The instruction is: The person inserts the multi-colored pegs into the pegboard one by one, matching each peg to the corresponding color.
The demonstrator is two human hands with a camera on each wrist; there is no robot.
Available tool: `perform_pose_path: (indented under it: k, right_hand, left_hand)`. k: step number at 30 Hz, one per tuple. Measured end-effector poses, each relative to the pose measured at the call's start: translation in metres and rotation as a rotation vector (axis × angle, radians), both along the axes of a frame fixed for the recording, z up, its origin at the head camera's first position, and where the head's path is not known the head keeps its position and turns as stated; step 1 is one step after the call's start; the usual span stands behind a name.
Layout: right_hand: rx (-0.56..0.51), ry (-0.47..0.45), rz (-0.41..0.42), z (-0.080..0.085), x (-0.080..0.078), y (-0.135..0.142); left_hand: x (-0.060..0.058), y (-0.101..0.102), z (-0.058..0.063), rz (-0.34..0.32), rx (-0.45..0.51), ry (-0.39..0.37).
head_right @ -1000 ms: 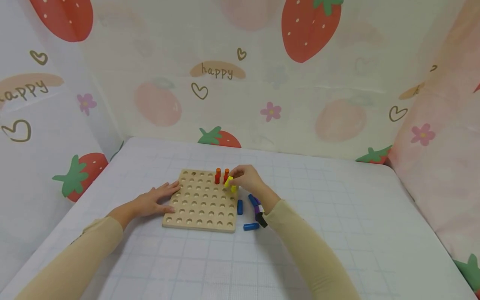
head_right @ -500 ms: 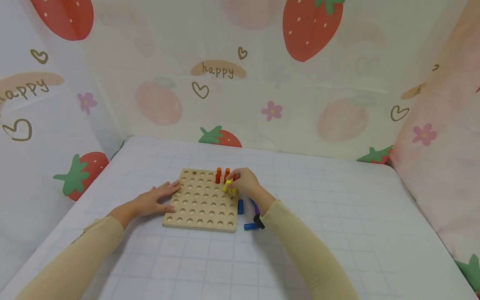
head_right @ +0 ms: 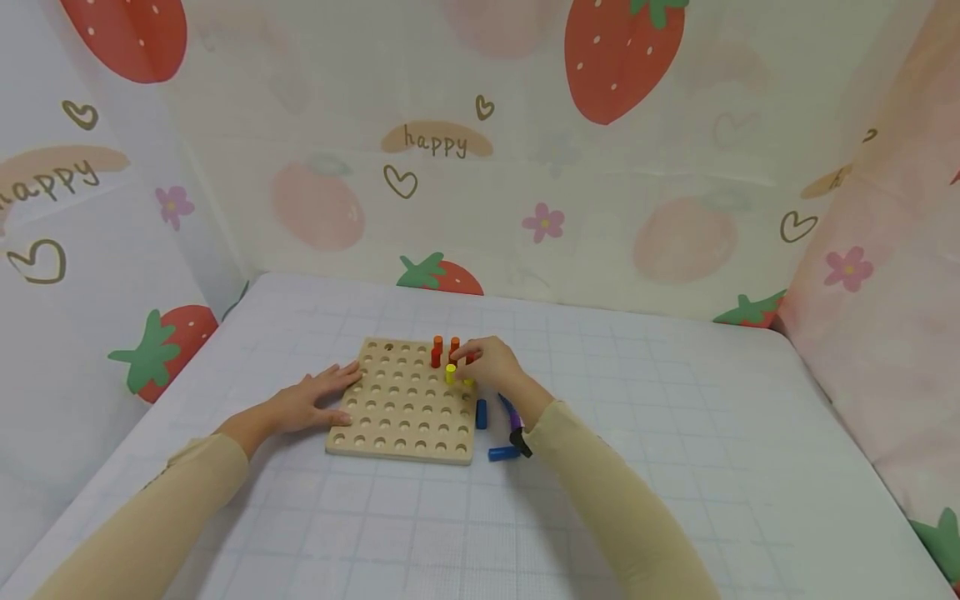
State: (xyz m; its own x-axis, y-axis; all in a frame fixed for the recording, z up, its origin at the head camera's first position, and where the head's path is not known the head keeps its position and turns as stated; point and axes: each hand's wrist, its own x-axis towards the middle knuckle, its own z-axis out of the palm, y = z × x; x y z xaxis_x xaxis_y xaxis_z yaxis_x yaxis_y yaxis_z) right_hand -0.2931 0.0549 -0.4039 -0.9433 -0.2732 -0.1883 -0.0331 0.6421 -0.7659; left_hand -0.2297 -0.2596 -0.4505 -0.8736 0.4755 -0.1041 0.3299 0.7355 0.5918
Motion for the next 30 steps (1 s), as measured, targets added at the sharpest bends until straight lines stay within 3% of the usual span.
perform_pose_path:
  k: [9,22,30]
  right_hand:
    - [-0.001,0.02,0.041,0.01,0.003,0.033]
    - [0.027,-0.037,0.079,0.012,0.01,0.079]
    - [0.011,-0.072,0.168,0.012,0.012,0.102]
  left_hand:
    - [0.003,0.002,0.003,0.002,-0.004,-0.001]
    - [0.001,-0.001,0.0,-0.003,-0.013,0.005]
    - [0.002,0.0,0.001,-0.002,-0.014,0.006]
